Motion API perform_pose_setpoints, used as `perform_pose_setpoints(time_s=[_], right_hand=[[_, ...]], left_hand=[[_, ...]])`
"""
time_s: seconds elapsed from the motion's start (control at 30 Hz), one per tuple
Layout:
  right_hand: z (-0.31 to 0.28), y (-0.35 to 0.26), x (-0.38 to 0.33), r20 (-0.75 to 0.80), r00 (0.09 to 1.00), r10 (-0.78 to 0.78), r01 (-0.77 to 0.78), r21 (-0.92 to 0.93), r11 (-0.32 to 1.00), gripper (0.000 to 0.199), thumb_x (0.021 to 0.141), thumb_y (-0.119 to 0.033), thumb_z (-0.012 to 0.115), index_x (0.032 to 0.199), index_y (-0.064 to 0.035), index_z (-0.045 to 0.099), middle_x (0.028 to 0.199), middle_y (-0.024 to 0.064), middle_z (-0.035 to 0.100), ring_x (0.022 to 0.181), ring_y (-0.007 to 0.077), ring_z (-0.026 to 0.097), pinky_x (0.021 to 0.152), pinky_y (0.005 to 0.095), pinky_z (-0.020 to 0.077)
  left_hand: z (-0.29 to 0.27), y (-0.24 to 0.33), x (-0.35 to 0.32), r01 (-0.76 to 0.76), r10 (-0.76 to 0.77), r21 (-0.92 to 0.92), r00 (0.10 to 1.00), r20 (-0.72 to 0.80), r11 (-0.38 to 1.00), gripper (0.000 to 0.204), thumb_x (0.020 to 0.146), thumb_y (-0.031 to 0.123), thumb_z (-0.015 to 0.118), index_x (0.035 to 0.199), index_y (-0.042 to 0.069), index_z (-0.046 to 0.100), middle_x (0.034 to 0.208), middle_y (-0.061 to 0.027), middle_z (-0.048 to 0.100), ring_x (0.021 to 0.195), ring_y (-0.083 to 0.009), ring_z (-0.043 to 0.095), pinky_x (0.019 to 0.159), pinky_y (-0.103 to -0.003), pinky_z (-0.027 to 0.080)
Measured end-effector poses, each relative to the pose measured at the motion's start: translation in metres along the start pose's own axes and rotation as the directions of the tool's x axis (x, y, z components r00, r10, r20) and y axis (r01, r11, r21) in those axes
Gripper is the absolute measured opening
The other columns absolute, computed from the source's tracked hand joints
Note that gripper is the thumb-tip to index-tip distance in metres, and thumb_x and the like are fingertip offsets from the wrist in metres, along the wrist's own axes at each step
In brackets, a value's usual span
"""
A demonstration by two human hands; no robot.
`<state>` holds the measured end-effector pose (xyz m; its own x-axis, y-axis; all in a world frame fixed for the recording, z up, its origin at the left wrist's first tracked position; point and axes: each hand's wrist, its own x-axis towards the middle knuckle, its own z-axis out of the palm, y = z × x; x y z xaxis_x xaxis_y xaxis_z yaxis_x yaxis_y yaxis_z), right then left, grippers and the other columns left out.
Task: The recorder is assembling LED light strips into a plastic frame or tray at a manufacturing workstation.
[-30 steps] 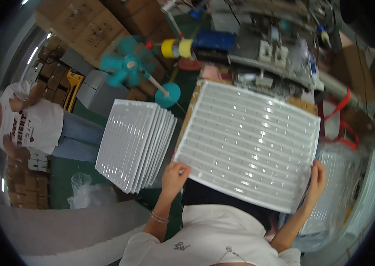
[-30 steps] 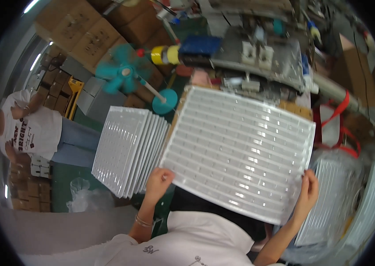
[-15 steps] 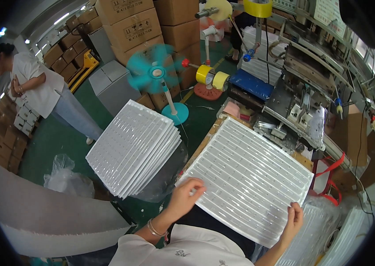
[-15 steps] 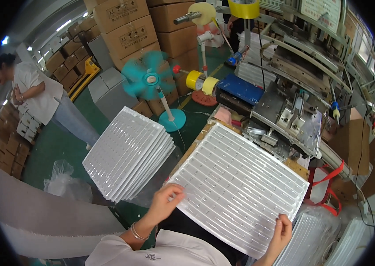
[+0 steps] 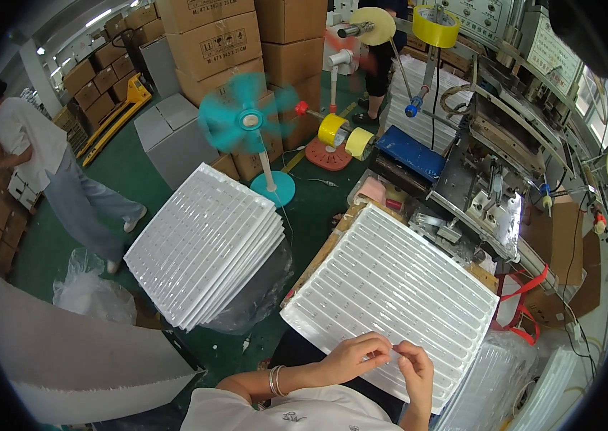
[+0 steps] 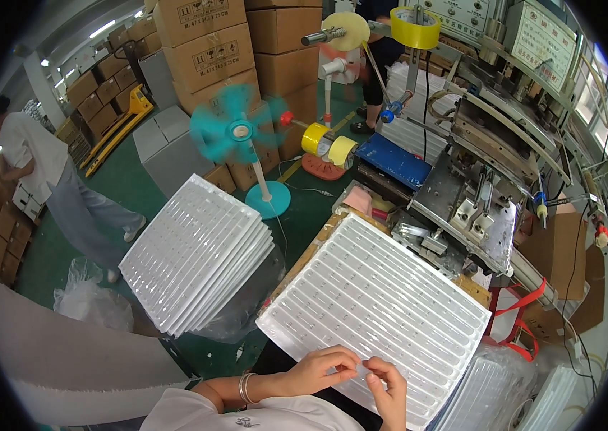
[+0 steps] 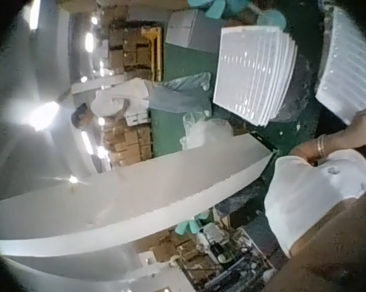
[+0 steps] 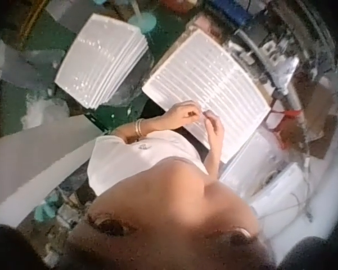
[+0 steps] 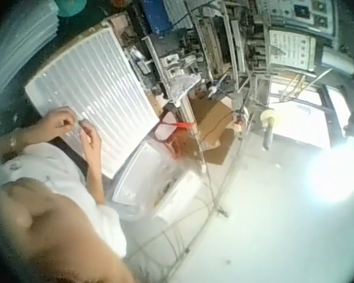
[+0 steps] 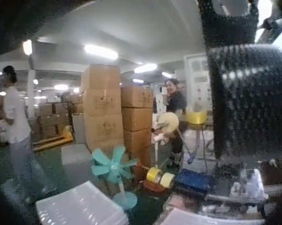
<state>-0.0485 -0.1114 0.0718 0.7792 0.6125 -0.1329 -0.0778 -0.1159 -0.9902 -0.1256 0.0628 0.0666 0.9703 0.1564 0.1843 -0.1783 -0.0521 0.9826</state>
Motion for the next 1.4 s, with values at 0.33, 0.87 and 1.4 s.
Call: perform_pose_setpoints(time_s=[0.33, 0.87, 1.4], right_hand=[[0.008, 0.013, 0.009, -0.012, 1.0, -0.02, 0.02, -0.003, 1.0, 0.021, 0.087, -0.01, 0.062, 0.104, 0.0021, 0.062, 0.102, 0.0107, 0.065, 0.09, 0.0153, 0.061, 0.081, 0.0292, 0.0489], [0.001, 0.017, 0.002, -0.036, 0.999, 0.019, -0.017, 0.056, 0.998, 0.02, 0.088, -0.006, 0.061, 0.106, 0.0026, 0.06, 0.104, 0.0098, 0.064, 0.093, 0.0152, 0.061, 0.081, 0.0279, 0.0489], [-0.032, 0.016, 0.01, -0.236, 0.97, 0.055, -0.024, 0.132, 0.991, 0.016, 0.088, -0.008, 0.062, 0.102, 0.0003, 0.06, 0.102, 0.0072, 0.062, 0.088, 0.0118, 0.059, 0.072, 0.0228, 0.0474]], left_hand=[[-0.005, -0.006, 0.0, -0.001, 0.004, 0.08, 0.999, -0.038, 0.997, 0.009, 0.085, 0.008, 0.062, 0.089, 0.002, 0.058, 0.095, -0.0069, 0.06, 0.076, -0.0183, 0.06, 0.066, -0.028, 0.049], [0.006, -0.011, 0.004, -0.015, 0.014, 0.16, 1.0, 0.004, 0.987, 0.01, 0.085, 0.011, 0.063, 0.088, 0.003, 0.058, 0.095, -0.0059, 0.061, 0.074, -0.0194, 0.061, 0.064, -0.028, 0.049], [-0.026, 0.007, 0.061, -0.041, 0.003, 0.411, 0.996, 0.093, 0.911, 0.026, 0.084, 0.017, 0.065, 0.106, 0.007, 0.058, 0.096, -0.0077, 0.063, 0.075, -0.0207, 0.064, 0.066, -0.032, 0.051]])
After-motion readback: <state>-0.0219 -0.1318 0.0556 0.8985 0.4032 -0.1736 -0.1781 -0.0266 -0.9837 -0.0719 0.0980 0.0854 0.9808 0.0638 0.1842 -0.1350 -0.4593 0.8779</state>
